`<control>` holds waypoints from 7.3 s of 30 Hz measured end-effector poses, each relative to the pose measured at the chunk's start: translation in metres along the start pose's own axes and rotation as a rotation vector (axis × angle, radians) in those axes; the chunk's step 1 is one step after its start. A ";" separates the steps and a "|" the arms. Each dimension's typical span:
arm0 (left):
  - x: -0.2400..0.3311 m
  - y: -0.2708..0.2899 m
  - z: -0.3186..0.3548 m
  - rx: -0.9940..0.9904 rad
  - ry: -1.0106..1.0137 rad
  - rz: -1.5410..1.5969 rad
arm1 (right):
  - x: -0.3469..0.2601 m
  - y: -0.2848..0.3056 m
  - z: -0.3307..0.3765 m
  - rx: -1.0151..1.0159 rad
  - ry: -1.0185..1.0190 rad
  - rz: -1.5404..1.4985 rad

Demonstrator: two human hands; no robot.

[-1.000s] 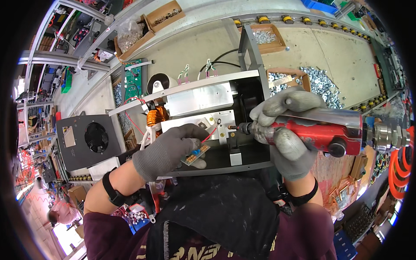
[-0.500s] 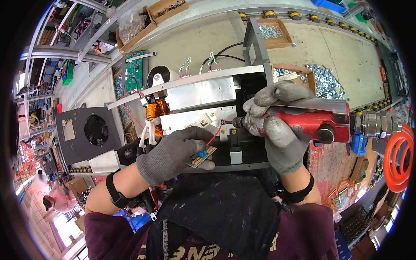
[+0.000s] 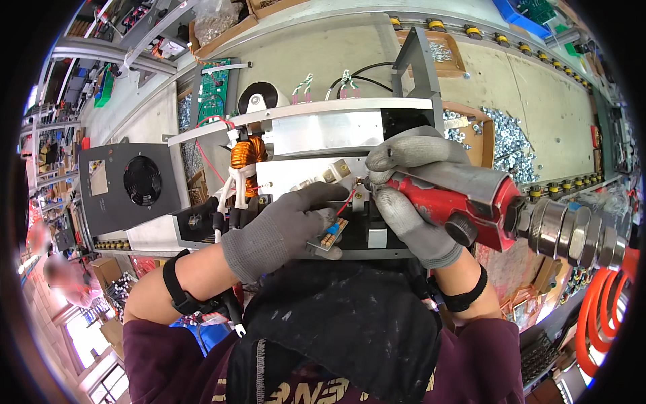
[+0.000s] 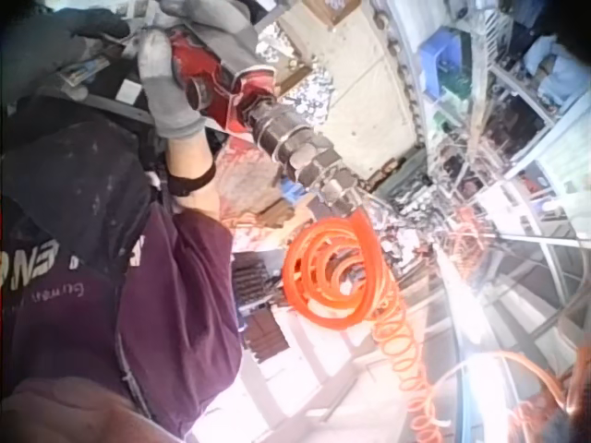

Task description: Assemble internal components and wiring into a solar inverter housing.

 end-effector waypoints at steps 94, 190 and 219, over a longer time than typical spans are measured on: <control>-0.264 0.010 0.281 0.493 1.165 0.124 | 0.010 -0.015 -0.004 -0.050 -0.137 0.028; -0.021 0.056 0.078 0.044 0.050 1.276 | -0.118 -0.139 -0.018 -0.352 0.699 0.264; -0.123 0.084 0.072 0.989 0.069 1.666 | -0.118 -0.026 0.018 0.228 0.441 -0.143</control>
Point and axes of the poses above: each hand's wrist, its own z-axis away from the middle knuckle, its own y-axis out of the back of the hand, x = y × z, the point moved 6 cm from there along -z, towards the middle knuckle, and after that the axes turned 9 degrees about -x, right-handed, at the moved point
